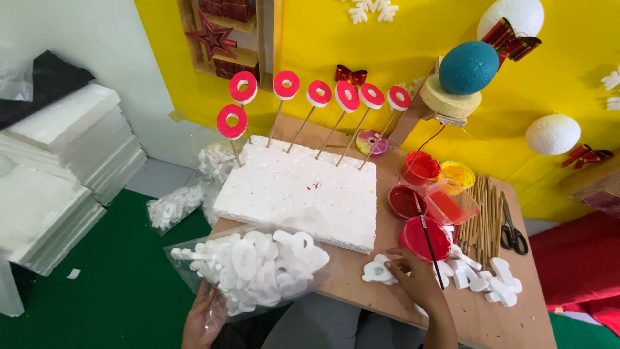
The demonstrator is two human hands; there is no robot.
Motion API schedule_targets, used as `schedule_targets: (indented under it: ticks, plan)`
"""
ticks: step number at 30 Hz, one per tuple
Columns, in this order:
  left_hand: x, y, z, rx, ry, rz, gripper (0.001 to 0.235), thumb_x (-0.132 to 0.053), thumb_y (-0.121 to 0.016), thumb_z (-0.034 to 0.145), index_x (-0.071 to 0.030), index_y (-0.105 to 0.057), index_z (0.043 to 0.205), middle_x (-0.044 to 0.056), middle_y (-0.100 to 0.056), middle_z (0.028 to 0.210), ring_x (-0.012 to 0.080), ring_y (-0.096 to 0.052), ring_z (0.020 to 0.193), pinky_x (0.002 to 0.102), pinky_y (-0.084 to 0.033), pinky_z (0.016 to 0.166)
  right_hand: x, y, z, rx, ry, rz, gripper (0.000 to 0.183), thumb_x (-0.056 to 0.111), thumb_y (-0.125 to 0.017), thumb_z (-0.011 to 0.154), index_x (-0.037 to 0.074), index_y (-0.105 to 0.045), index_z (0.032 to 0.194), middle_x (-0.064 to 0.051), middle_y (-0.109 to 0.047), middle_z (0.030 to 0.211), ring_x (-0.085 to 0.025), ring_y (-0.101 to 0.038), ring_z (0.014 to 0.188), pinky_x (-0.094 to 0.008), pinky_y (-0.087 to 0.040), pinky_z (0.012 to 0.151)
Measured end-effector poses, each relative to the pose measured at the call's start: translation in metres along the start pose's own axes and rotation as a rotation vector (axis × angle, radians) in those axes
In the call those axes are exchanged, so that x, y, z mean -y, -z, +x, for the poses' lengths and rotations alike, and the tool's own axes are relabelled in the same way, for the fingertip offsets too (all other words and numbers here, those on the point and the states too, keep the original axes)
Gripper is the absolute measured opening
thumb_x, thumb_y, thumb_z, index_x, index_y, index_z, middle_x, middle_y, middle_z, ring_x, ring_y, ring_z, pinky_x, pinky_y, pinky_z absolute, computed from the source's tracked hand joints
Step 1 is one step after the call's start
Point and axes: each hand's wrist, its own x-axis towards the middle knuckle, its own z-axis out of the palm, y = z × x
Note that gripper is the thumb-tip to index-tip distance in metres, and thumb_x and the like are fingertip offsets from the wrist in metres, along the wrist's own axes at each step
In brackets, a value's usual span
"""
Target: Painting small foam rings with red paint and sorting foam letters on a workspace.
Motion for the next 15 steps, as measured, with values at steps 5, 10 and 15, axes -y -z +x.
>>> schedule_targets:
  ticks: [5,10,15]
  plan:
    - [-0.001,0.004,0.005,-0.137,0.027,0.014,0.048,-0.004,-0.048,0.099,-0.023,-0.051,0.143,0.006,-0.057,0.14,0.0208,-0.052,0.126,0.035,-0.037,0.109,0.02,0.003,-0.019,-0.11,-0.001,-0.17,0.051,0.041,-0.061,0.093,0.027,-0.061,0.142,0.008,-0.072,0.137,-0.017,-0.073,0.114,-0.039,-0.055,0.092]
    - [-0.002,0.0,-0.001,-0.013,0.021,-0.005,0.05,-0.004,-0.047,0.098,-0.021,-0.051,0.145,0.007,-0.057,0.138,0.022,-0.053,0.123,0.037,-0.039,0.105,0.041,-0.023,-0.044,-0.045,0.041,-0.061,0.063,0.023,-0.067,0.089,0.034,-0.053,0.15,0.007,-0.079,0.101,-0.012,-0.071,0.077,-0.03,-0.057,0.074]
    - [-0.001,0.011,0.003,0.056,-0.001,-0.064,0.046,-0.003,-0.055,0.095,-0.02,-0.06,0.138,0.006,-0.066,0.126,0.0183,-0.06,0.108,0.032,-0.045,0.097,0.046,-0.089,-0.041,0.196,0.357,-0.059,0.071,0.036,-0.085,0.084,0.039,-0.055,0.148,0.009,-0.077,0.079,-0.004,-0.063,0.062,-0.021,-0.053,0.063]
